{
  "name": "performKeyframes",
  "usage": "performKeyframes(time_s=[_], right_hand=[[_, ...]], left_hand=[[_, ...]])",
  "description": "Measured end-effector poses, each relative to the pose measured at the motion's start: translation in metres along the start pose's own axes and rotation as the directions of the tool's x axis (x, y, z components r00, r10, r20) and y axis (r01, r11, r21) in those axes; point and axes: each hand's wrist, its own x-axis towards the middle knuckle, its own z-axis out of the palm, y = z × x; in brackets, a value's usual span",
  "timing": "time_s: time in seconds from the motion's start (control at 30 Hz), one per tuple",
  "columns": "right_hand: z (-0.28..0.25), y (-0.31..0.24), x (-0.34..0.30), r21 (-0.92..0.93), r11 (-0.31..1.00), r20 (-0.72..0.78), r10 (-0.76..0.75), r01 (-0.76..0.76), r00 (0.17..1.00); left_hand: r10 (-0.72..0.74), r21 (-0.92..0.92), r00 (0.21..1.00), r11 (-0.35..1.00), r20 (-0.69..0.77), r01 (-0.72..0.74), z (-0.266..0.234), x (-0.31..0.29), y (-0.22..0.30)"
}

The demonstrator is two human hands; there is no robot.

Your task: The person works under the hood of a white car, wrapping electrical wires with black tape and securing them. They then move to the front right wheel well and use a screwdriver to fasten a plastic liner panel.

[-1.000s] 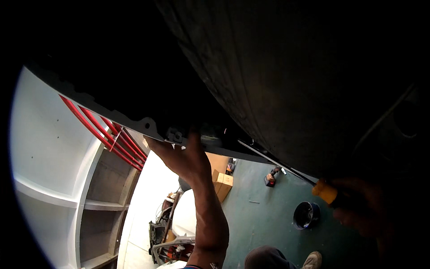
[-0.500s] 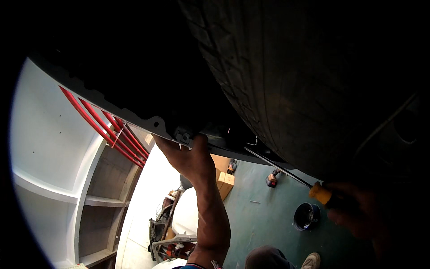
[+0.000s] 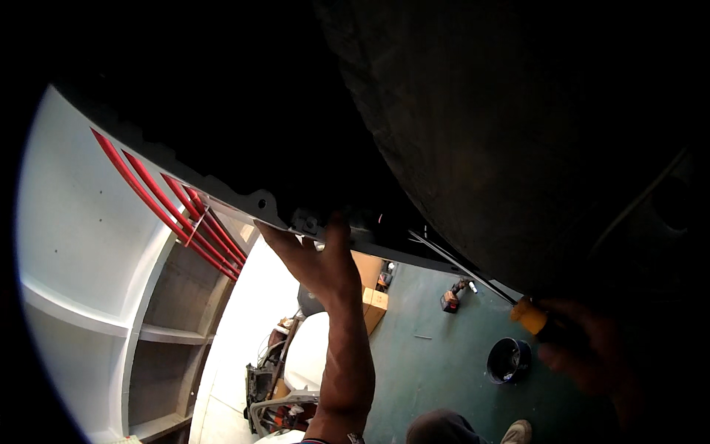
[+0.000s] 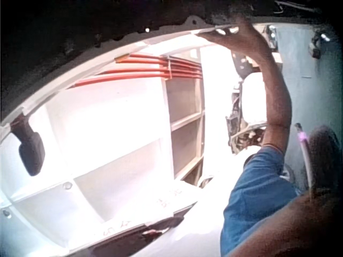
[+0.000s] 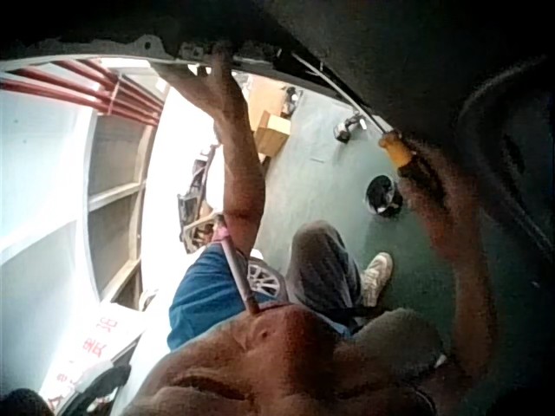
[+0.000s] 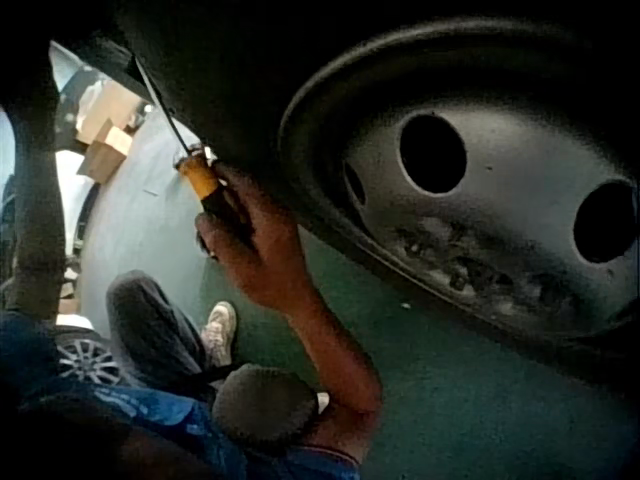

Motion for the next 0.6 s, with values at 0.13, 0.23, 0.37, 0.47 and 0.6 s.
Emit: performKeyframes(time_s=[0.13,0.23,0.37,0.47,0.6], right_hand=[[0.008,0.018,-0.009,-0.176,0.975,0.004,0.135,-0.133,0.991],[-0.008,0.059,-0.035,-0.354,0.791,-0.039,0.521,-0.499,0.853],[-0.019,0.166,-0.065,-0.653,0.243,-0.206,0.854,-0.717,0.477],[-0.010,0.152,-0.053,-0.838,0.158,-0.130,0.872,-0.523,0.472],[0.057,0.060,0.036,-0.567,0.824,0.116,0.054,0.022,0.992]], left_hand=[[0.013,-0.134,0.997,0.991,0.082,-0.002,-0.019,-0.002,-0.004],[0.091,-0.204,0.985,0.977,0.150,-0.060,-0.019,0.000,-0.007],[0.120,-0.219,0.980,0.972,0.158,-0.084,-0.032,0.000,-0.032],[0.060,-0.263,0.990,0.965,0.130,-0.024,-0.028,-0.001,-0.030],[0.140,-0.135,0.981,0.983,0.136,-0.122,-0.033,0.005,-0.029]])
